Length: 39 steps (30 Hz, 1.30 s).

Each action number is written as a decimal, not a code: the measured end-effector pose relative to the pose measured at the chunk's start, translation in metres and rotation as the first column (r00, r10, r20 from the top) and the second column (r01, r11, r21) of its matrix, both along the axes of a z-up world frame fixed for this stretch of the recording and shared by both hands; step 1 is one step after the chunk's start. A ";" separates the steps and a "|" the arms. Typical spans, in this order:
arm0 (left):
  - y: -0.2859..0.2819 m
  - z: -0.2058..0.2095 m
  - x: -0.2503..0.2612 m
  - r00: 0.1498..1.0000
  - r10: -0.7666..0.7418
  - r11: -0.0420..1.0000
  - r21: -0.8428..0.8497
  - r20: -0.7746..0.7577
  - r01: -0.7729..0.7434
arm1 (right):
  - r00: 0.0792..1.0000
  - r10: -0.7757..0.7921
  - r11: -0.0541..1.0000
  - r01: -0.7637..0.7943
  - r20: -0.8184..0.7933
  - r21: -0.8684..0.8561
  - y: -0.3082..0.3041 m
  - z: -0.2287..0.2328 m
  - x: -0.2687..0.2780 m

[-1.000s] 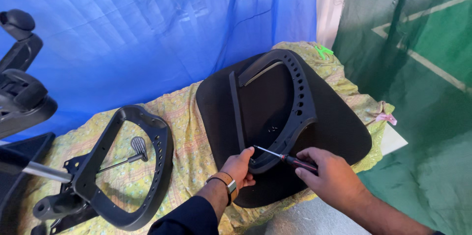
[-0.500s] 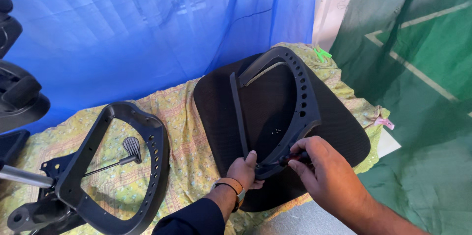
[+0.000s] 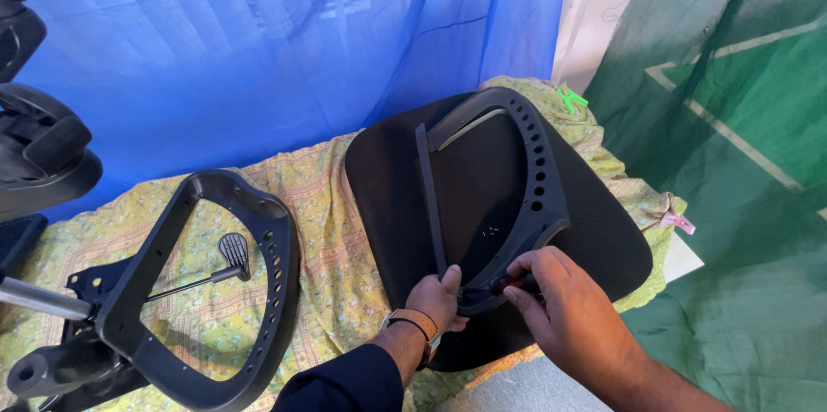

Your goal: The person attaches a black plastic frame to a chair seat using a screwdriver and screws. They align the frame, insert screws, and tighten them to secure the frame to the seat.

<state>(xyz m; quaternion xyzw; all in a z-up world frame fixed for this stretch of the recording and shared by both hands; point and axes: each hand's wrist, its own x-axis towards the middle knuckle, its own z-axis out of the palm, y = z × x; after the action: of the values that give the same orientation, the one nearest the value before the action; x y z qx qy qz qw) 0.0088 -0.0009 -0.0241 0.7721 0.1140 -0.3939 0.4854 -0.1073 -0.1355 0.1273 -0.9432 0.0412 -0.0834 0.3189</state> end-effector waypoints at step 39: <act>0.007 -0.015 0.006 0.994 -0.097 0.994 -0.049 0.041 0.099 | 0.928 0.349 0.937 -0.350 0.129 -0.011 0.013 0.003 0.030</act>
<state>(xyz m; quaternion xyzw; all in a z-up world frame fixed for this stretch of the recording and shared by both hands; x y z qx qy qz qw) 0.0147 0.0056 -0.0387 0.7717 0.0563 -0.4051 0.4871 -0.0768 -0.1223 0.1299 -0.9261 -0.1475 -0.0857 0.3364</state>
